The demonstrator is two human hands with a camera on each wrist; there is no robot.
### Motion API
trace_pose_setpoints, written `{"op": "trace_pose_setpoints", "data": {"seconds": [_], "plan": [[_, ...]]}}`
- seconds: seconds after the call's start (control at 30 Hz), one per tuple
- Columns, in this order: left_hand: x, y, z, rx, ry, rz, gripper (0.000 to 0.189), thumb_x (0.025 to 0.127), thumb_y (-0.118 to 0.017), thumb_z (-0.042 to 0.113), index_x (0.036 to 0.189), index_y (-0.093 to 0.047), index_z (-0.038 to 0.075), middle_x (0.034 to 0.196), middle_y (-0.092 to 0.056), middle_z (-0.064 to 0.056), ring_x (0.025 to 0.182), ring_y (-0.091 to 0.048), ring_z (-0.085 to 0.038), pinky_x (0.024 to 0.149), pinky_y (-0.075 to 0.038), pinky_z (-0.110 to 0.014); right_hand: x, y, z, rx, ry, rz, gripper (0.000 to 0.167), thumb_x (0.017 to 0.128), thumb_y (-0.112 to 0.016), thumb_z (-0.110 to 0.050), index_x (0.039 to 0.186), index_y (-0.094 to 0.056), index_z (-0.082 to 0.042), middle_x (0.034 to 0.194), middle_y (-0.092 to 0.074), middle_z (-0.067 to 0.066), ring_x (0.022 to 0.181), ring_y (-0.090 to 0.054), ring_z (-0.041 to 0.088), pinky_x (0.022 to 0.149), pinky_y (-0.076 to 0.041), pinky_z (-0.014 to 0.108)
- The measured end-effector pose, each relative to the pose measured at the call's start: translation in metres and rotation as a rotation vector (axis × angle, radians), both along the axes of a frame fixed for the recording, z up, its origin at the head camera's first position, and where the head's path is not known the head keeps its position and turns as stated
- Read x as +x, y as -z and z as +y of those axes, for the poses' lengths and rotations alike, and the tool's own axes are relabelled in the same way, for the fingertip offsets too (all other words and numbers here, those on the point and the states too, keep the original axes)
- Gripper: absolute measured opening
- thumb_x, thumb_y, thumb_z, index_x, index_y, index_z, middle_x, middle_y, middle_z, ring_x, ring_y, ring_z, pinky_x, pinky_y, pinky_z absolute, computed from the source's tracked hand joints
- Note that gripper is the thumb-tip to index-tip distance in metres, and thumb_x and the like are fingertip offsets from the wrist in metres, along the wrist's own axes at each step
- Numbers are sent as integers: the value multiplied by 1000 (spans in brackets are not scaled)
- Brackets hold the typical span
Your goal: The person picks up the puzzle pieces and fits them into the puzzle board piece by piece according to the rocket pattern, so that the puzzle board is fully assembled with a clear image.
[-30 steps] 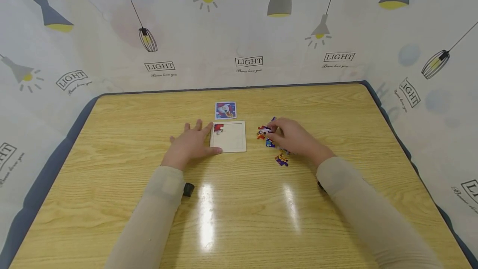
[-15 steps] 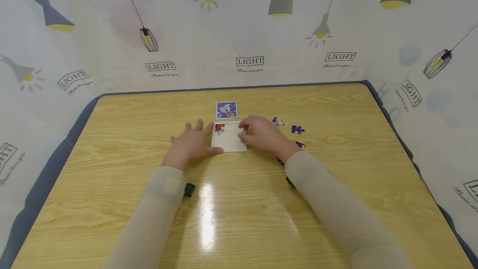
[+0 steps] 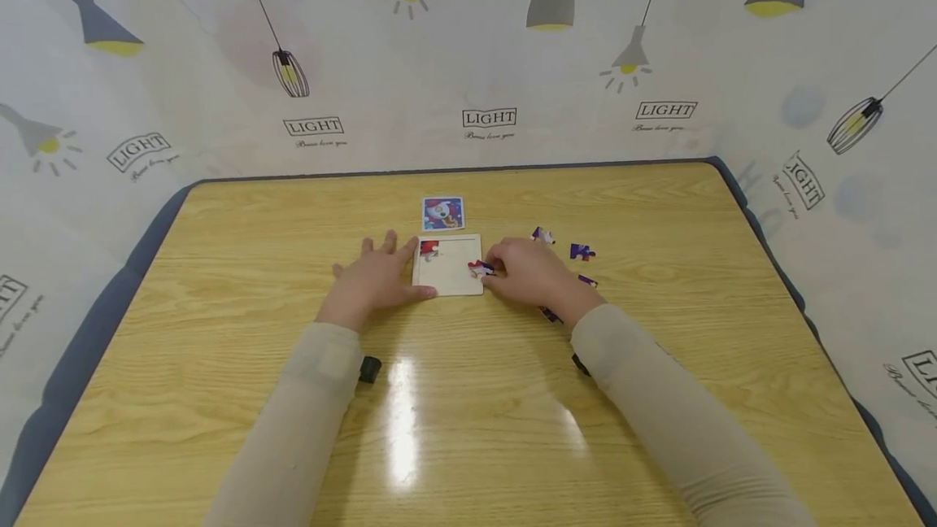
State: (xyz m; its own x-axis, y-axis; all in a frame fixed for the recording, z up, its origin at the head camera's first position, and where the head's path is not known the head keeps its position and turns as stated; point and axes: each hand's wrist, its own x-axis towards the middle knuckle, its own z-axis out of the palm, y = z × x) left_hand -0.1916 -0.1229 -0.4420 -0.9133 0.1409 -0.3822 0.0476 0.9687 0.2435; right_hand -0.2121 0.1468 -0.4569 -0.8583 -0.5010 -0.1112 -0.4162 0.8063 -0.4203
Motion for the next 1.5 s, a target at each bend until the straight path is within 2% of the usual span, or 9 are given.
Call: {"op": "trace_pose_setpoints", "data": {"seconds": [0.17,0.37,0.63,0.73,0.9,1.1,1.5], "plan": [[0,1,1,-2,0,-9,104,90,-65,79,172,-19,33,182,-3,-10,166,-1,-50,115,-10,-92,1,0,-1,49,-39,48,38,102,-72,-39,126,-76,-10,111,-73,4,90,-62,17,83,-56,37],[-2,2,0,-4,-6,-15,104,90,-64,79,172,-19,34,182,-3,-10,166,-1,-50,115,-10,-92,-4,-6,-11,-6,9,18,42,103,-70,-39,134,-71,-11,125,-73,7,110,-70,24,101,-60,48],[-3,2,0,3,-9,-15,104,90,-65,79,172,-20,33,182,-5,-11,165,-3,-51,115,-12,-93,-16,-9,-37,-59,15,37,41,102,-69,-32,135,-71,-9,111,-75,6,96,-69,22,91,-61,42],[-2,1,1,-1,-8,-17,104,90,-64,79,172,-20,33,182,-4,-11,165,-2,-51,115,-11,-93,-21,-7,-45,-53,27,45,41,102,-68,-32,136,-70,-9,115,-74,8,101,-70,24,95,-61,43],[-1,0,1,-1,-7,-21,104,90,-64,79,172,-19,34,182,-3,-11,165,-1,-50,115,-10,-93,-27,-3,-53,10,42,53,43,103,-66,-33,138,-69,-9,130,-71,11,115,-70,27,107,-59,47],[-1,0,1,-2,-5,-20,104,89,-64,79,172,-19,34,182,-3,-10,166,-1,-50,115,-10,-92,-29,-4,-58,51,36,36,43,103,-66,-31,140,-68,-9,141,-67,13,126,-67,31,114,-55,49],[-2,1,1,-3,-9,-26,104,89,-64,80,172,-19,34,182,-3,-10,166,-1,-49,116,-10,-92,-28,-4,-62,104,13,55,43,107,-61,-30,144,-66,-10,140,-65,14,125,-66,31,111,-56,50]]}}
